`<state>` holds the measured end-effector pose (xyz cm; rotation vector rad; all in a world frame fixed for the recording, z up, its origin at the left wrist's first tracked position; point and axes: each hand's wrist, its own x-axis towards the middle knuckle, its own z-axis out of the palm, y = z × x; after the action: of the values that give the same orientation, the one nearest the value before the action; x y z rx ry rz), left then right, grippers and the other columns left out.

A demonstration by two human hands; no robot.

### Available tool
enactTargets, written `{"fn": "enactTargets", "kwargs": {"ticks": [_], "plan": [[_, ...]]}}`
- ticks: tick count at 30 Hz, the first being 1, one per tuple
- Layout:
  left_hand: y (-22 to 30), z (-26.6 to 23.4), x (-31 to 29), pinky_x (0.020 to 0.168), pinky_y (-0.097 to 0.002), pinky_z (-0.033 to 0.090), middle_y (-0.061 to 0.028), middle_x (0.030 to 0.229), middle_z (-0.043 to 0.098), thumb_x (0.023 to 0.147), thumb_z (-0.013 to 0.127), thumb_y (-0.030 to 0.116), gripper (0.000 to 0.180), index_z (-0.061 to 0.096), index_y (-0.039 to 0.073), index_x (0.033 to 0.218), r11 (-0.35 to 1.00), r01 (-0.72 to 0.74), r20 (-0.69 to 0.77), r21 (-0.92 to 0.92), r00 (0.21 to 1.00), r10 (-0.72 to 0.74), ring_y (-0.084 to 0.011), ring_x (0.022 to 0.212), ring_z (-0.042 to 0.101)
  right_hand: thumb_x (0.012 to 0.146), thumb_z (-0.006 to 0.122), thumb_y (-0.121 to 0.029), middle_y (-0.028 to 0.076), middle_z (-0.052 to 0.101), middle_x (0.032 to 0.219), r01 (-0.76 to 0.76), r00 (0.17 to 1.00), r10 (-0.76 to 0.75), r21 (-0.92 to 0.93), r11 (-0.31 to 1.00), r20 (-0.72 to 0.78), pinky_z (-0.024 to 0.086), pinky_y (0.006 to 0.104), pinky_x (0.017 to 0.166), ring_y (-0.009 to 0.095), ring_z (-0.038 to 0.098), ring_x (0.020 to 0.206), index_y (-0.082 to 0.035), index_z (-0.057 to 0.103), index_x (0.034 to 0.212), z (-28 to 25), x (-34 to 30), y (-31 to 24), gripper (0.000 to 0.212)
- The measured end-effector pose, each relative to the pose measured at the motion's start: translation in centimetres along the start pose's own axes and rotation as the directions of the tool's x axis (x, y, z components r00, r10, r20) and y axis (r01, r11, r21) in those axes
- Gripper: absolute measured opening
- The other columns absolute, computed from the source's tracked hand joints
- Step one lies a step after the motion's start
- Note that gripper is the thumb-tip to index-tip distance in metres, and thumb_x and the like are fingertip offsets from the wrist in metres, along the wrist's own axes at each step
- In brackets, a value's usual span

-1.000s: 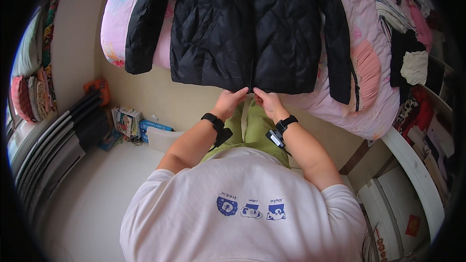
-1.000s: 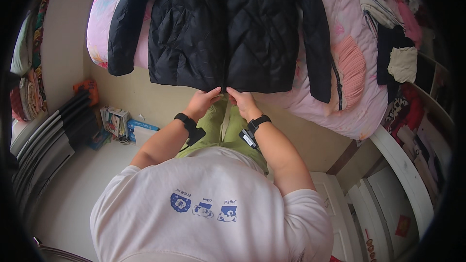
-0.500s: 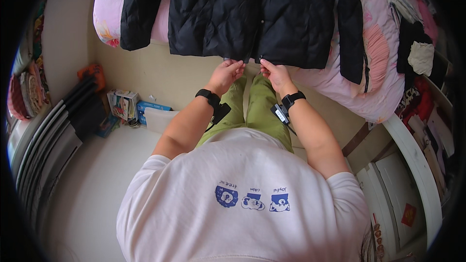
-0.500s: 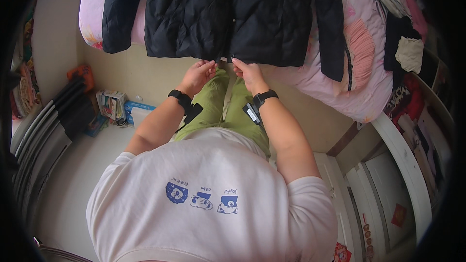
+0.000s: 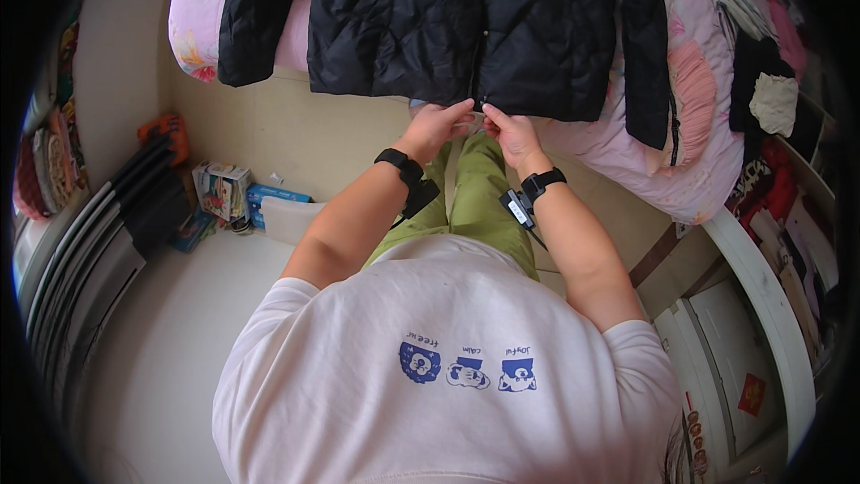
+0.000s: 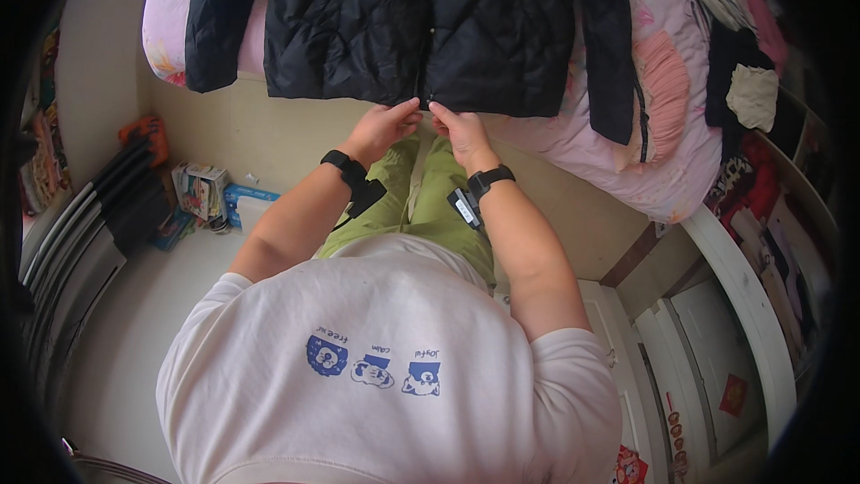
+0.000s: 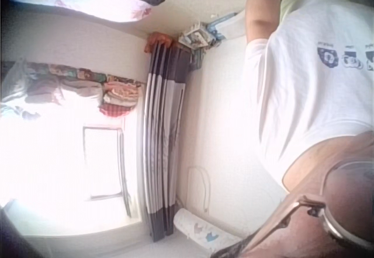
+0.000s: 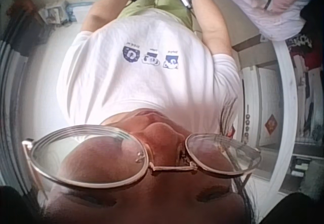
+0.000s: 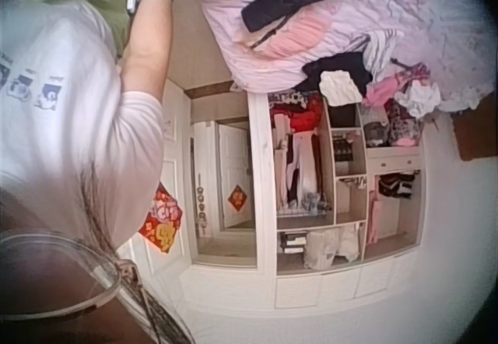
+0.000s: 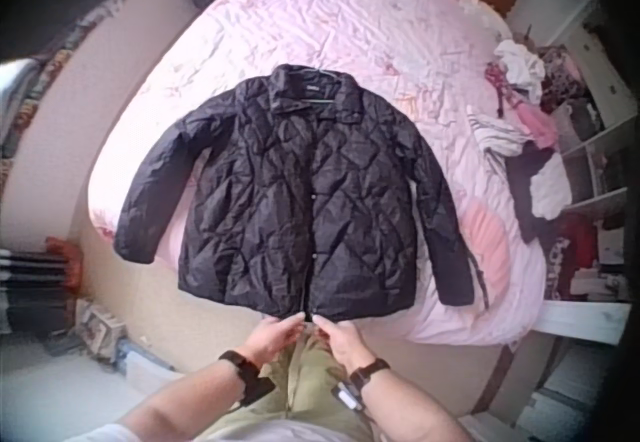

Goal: The person removes a black jacket from a hanger, lays it on a bed, and buttons it. They then hang the jacket back in a wardrobe and gather multiple empty hangers, moving them to a drying rack in the living area.

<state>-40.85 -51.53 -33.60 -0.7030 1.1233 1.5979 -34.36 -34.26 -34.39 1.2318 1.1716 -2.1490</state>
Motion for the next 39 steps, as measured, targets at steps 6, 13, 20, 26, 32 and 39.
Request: {"fn": "enactTargets", "kwargs": {"ticks": [6, 13, 20, 26, 32, 39], "plan": [[-0.5, 0.1, 0.7, 0.077, -0.0262, 0.051, -0.0054, 0.091, 0.067, 0.093, 0.069, 0.028, 0.027, 0.068, 0.002, 0.093, 0.984, -0.097, -0.095, -0.147, 0.992, 0.084, -0.0143, 0.084, 0.063, 0.085, 0.077, -0.021, -0.002, 0.064, 0.077, 0.044, 0.997, -0.049, -0.085, 0.995, -0.059, 0.042, 0.0243, 0.062, 0.008, 0.056, 0.067, -0.008, 0.070, 0.084, 0.7, -0.2, -0.5, 0.015], [-1.0, 1.5, -0.2, 0.067, -0.0250, 0.046, -0.0031, 0.080, 0.065, 0.089, 0.075, 0.030, 0.032, 0.067, -0.001, 0.085, 0.989, -0.138, -0.100, -0.043, 0.986, 0.133, -0.0104, 0.072, 0.058, 0.086, 0.075, -0.020, -0.002, 0.063, 0.076, 0.051, 0.998, -0.054, -0.097, 0.994, -0.025, 0.042, 0.0237, 0.060, 0.008, 0.055, 0.065, -0.006, 0.069, 0.082, 1.4, 0.0, -0.4, 0.016], [-0.9, 0.6, 1.3, 0.062, -0.0233, 0.047, -0.0030, 0.079, 0.066, 0.088, 0.076, 0.029, 0.034, 0.068, -0.004, 0.086, 0.979, -0.075, -0.195, 0.188, 0.974, 0.112, -0.0091, 0.070, 0.058, 0.089, 0.072, -0.026, -0.001, 0.066, 0.082, 0.029, 1.000, -0.029, -0.121, 0.992, 0.002, 0.047, 0.0244, 0.067, 0.008, 0.059, 0.071, -0.006, 0.070, 0.089, 1.0, -0.1, -1.1, 0.020], [-0.1, 0.6, 0.5, 0.059, -0.0218, 0.041, 0.0032, 0.075, 0.062, 0.091, 0.066, 0.027, 0.018, 0.070, 0.009, 0.092, 0.930, -0.038, 0.118, 0.367, 0.993, -0.006, -0.0075, 0.064, 0.053, 0.090, 0.068, -0.034, 0.003, 0.066, 0.074, -0.030, 0.998, 0.046, -0.412, 0.910, 0.030, 0.047, 0.0278, 0.059, 0.014, 0.059, 0.063, -0.003, 0.070, 0.084, 0.9, 0.9, -0.6, 0.032], [4.5, 1.4, -2.8, 0.058, -0.0340, 0.047, -0.0056, 0.067, 0.062, 0.087, 0.067, 0.027, 0.022, 0.066, 0.006, 0.080, 0.526, -0.330, 0.015, 0.784, 0.857, 0.516, -0.0213, 0.059, 0.058, 0.089, 0.065, -0.037, 0.008, 0.061, 0.061, -0.023, 0.981, 0.169, -0.818, 0.574, 0.091, 0.045, 0.0341, 0.051, 0.017, 0.054, 0.049, -0.001, 0.067, 0.072, 1.5, 0.8, -3.2, 0.040], [13.3, -7.0, 0.9, 0.095, -0.0431, 0.046, -0.0171, 0.112, 0.060, 0.077, 0.073, 0.026, 0.046, 0.059, 0.003, 0.114, 0.131, -0.160, -0.109, 0.978, 0.139, 0.984, -0.0364, 0.109, 0.056, 0.085, 0.072, -0.026, 0.009, 0.064, 0.077, 0.466, 0.759, -0.648, -0.753, 0.464, 0.071, 0.049, 0.0347, 0.065, 0.022, 0.061, 0.070, -0.005, 0.064, 0.083, 2.5, 2.9, -11.1, 0.023]]}}
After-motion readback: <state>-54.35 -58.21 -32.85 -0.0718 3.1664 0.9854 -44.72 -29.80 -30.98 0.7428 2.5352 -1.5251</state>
